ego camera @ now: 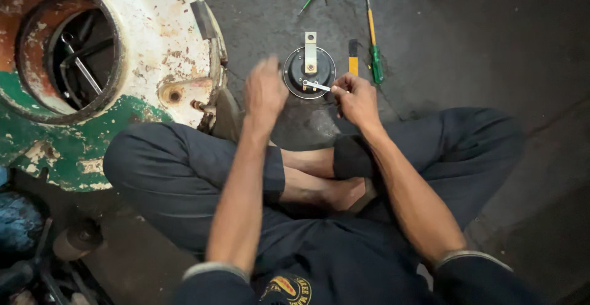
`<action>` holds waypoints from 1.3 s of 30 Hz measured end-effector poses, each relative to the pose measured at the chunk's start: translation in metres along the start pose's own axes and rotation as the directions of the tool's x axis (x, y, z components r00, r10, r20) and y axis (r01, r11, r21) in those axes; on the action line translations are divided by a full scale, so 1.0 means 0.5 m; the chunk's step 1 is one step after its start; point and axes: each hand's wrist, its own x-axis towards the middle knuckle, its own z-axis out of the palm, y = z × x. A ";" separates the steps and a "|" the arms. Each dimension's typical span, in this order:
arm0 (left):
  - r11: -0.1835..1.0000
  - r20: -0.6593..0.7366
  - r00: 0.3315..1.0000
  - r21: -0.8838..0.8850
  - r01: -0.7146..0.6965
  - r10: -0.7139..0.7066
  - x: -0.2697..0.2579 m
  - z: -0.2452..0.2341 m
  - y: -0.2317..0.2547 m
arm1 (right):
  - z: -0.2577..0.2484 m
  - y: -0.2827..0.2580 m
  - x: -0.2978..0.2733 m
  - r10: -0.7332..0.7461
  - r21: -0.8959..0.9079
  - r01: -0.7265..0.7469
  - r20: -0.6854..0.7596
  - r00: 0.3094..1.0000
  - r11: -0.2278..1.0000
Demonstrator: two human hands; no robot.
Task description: The person sits on the floor and uses a screwdriver and wrench to disassemble and reassemble a circular metal component. They remove a metal plate, adjust internal parts, and then reattach the plate using the tools.
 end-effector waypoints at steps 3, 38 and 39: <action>0.872 -0.027 0.871 0.024 -0.490 0.490 0.094 -0.034 0.047 | 0.000 0.002 0.001 0.025 -0.046 -0.025 0.002 1.000 0.999; 0.910 0.590 0.806 0.359 -0.208 -0.048 -0.037 -0.100 0.004 | 0.109 0.023 -0.017 -0.113 -0.320 0.143 0.110 0.987 0.936; 0.912 0.398 0.917 0.384 -0.145 -0.022 -0.019 -0.124 0.007 | 0.110 0.021 -0.021 -0.111 -0.301 0.140 0.113 0.987 0.943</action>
